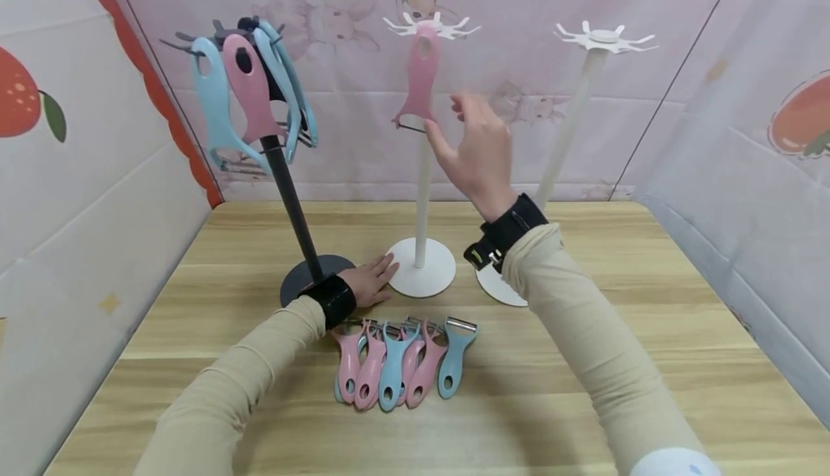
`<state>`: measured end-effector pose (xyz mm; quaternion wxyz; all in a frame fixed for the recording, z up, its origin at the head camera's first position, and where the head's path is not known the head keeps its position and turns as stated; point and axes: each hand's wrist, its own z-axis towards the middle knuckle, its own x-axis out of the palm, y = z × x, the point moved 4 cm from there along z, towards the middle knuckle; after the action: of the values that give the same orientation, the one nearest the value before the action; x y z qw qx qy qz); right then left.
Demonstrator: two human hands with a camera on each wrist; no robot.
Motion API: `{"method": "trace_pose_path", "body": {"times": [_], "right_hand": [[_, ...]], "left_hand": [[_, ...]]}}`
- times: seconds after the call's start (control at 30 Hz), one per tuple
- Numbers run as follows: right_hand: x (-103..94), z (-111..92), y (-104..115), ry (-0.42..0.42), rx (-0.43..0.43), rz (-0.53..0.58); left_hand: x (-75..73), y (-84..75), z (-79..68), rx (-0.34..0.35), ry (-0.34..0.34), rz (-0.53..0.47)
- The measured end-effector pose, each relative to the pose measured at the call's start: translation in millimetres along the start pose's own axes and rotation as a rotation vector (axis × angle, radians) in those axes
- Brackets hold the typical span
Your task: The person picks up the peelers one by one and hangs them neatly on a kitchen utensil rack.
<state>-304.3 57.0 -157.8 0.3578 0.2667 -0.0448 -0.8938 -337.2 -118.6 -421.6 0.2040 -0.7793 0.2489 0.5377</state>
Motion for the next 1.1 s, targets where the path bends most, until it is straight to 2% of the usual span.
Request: {"method": "trace_pose_path", "body": {"times": [0.07,0.13,0.27,0.33,0.4,0.5,0.6,0.7,0.83,0.97,1.1], "right_hand": [[-0.4,-10.9,-1.4,0.017,-0.035,-0.001],[0.7,-23.6,-2.5,0.076,-0.062,-0.030],[9.5,-56.2,-7.6,0.325,-0.115,-0.159],[16.3,-77.0,-12.2,0.475,-0.152,-0.249],[22.4,-99.4,-17.2,0.590,-0.197,-0.308],[29.1,-132.4,-25.4,0.711,-0.245,-0.380],[32.8,-160.6,-32.2,0.797,-0.315,-0.395],[34.1,-185.2,-34.8,0.888,-0.427,-0.374],[32.6,-211.1,-34.1,0.973,-0.595,-0.366],[30.2,-227.3,-30.7,0.970,-0.735,-0.375],[30.8,-239.2,-26.8,0.931,-0.863,-0.367]], "left_hand": [[-1.3,0.3,-0.4,0.004,-0.004,-0.007],[-2.5,0.4,-0.8,0.007,-0.001,-0.007],[-1.6,2.4,1.2,0.012,0.000,-0.002],[0.4,4.4,3.3,0.007,0.004,0.018],[-0.2,3.5,3.6,0.006,0.005,0.013],[-1.4,1.8,3.1,0.000,0.013,0.019],[-3.0,-0.6,2.3,-0.004,0.026,0.027],[-4.1,-2.3,1.3,-0.003,0.028,0.032],[-4.9,-3.7,0.3,0.011,0.001,0.005],[-3.3,-2.8,1.0,0.013,-0.011,-0.001],[-2.6,-1.7,0.3,0.011,-0.011,-0.003]]}}
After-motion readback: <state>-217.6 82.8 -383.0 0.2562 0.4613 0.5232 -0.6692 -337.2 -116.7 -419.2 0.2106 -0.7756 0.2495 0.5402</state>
